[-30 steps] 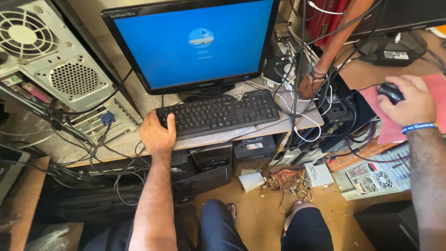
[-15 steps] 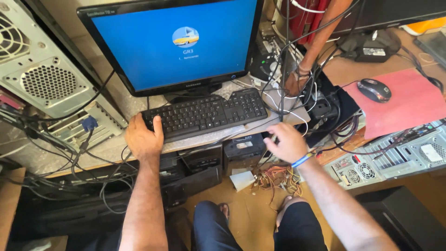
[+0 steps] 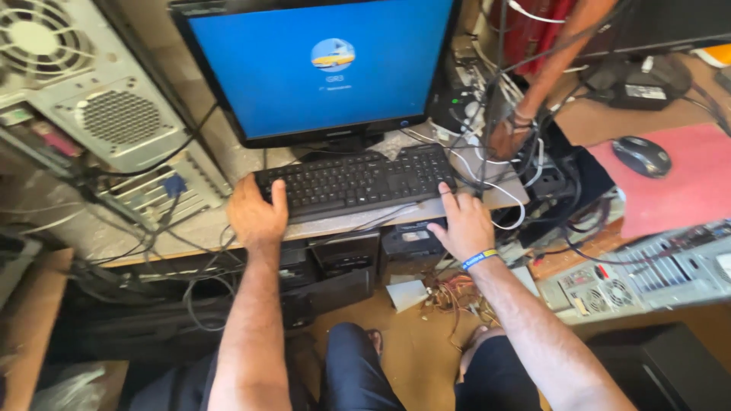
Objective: Navigating and configuring BIOS/boot sequence settings on a computer using a keyboard and mouse.
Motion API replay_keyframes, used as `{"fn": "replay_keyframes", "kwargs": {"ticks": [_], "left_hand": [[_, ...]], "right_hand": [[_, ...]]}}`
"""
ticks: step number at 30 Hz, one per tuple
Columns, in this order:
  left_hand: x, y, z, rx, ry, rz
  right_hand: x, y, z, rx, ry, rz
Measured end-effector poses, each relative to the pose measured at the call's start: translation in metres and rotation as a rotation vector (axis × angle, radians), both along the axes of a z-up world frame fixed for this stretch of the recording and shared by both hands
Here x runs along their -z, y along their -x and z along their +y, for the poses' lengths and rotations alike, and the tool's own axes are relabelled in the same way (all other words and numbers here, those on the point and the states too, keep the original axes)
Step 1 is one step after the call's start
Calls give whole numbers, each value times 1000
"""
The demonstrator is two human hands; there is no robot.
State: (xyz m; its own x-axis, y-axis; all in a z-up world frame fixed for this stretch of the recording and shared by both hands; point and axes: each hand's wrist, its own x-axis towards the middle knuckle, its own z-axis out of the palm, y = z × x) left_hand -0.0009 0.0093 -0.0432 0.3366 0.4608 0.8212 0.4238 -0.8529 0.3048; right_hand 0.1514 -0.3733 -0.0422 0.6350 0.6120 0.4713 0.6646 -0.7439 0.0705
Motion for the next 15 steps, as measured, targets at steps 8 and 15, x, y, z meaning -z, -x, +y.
{"fn": "replay_keyframes", "kwargs": {"ticks": [8, 15], "left_hand": [[-27, 12, -17, -17, 138, 47], [-20, 6, -17, -3, 310, 225]], "right_hand": [[3, 3, 5, 103, 129, -164], [4, 2, 2, 188, 248, -250]]}}
